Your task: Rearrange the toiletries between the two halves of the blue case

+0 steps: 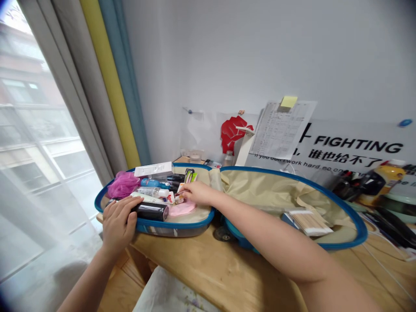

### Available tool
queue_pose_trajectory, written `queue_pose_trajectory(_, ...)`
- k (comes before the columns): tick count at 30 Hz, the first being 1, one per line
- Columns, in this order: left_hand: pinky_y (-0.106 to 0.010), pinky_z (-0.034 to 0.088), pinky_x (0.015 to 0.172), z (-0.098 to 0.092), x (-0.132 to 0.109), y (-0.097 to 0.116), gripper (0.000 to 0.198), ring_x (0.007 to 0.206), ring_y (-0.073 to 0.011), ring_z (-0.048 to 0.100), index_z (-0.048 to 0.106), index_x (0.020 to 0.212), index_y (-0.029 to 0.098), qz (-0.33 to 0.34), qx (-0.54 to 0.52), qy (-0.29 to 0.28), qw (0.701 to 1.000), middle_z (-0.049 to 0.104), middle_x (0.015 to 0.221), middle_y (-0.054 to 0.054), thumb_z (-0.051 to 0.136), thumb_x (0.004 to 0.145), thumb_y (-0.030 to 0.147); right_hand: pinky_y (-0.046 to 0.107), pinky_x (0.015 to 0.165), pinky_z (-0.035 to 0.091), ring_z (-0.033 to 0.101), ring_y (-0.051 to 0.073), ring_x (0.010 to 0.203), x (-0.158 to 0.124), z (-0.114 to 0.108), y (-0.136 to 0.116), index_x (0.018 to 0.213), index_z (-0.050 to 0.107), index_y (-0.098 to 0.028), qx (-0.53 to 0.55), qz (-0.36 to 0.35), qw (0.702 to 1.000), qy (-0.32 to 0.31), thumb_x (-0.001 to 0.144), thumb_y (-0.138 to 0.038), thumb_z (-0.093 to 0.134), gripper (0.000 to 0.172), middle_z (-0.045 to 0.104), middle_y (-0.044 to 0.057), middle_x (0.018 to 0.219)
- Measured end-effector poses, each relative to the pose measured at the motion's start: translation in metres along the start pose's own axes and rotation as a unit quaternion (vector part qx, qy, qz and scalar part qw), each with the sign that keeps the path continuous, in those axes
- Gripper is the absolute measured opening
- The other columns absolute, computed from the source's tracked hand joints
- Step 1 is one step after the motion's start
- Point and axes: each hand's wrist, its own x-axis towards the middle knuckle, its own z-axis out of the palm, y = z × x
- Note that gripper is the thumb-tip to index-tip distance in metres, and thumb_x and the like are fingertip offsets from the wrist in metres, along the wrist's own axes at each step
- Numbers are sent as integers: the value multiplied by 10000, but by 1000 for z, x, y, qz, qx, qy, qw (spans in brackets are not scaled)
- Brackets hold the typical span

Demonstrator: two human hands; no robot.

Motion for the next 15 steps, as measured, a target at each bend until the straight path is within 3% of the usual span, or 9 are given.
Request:
queue_pose_trajectory(5, -400, 297, 1004, 0, 0, 1, 328, 1056, -229, 587, 629, 1101, 211, -7, -1, -2, 1000, 691, 1091, -73, 358, 932, 286, 202, 651, 403, 621, 121, 743, 1, 2, -2, 1063, 717, -195, -25, -4, 1000, -8, 817, -186, 566, 289, 734, 32, 917)
queue_pose_trajectory(15, -410, 301, 999, -1, 1, 2, 324, 1047, -235, 585, 621, 1104, 202, 1, 0, -2, 1000, 691, 1082, -80, 355, 936, 281, 205, 710, 420, 650, 158, 887, 3, 5, -1, 1089, 717, -198, -67, -33, 997, -32, 803, -187, 582, 317, 727, 47, 1044)
